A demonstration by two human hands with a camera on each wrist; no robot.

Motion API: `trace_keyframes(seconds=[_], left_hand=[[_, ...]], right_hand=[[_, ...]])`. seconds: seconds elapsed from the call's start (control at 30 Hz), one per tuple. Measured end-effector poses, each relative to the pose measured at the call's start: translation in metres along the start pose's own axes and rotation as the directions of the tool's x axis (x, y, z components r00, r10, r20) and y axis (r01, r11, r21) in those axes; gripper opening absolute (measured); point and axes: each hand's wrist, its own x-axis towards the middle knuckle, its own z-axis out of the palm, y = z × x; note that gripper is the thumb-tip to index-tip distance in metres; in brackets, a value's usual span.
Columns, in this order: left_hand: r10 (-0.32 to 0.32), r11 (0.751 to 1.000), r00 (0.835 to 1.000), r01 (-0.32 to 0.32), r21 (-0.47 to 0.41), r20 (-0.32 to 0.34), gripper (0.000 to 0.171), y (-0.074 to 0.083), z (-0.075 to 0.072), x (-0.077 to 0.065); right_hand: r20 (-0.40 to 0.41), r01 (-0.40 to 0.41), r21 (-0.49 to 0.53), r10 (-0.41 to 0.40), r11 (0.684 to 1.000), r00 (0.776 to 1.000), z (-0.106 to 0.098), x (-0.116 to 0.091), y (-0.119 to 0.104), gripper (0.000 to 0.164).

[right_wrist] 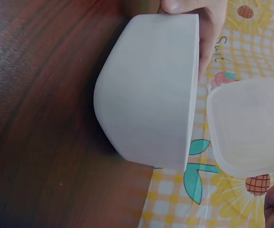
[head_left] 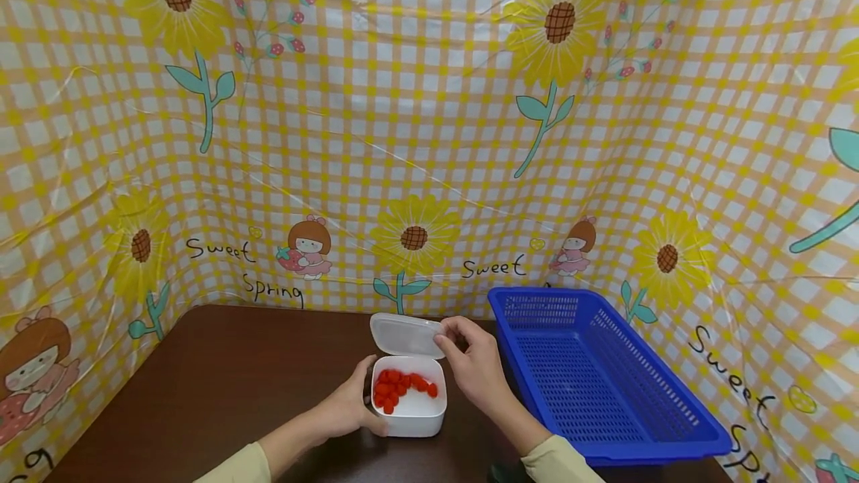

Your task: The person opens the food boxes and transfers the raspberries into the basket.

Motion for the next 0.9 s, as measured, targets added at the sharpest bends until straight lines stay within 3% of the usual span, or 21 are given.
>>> trace_keyframes(seconds=[0.23,0.53,0.73,0.9], left_hand=[[0.006,0.999,0.995,-0.010,0.037,0.100,0.103,0.012,-0.017,-0.003],[-0.026,0.999,0.996,0.024,0.035,0.081,0.083,0.010,-0.019,-0.001],[-0.035,0.999,0.999,0.034,0.027,0.041,0.075,0.006,-0.017,-0.001],[-0.048,0.999,0.999,0.047,0.015,0.021,0.072,0.004,-0.019,-0.002]], right_hand=[[-0.001,0.014,-0.033,-0.014,0.999,1.000,0.009,0.008,0.004,0.008],[0.023,-0.005,-0.117,0.007,0.993,1.000,0.019,0.013,0.017,0.008],[0.059,-0.097,-0.177,0.109,0.979,0.992,0.025,0.015,0.028,0.009],[0.094,-0.123,-0.223,0.147,0.967,0.985,0.030,0.016,0.033,0.007]])
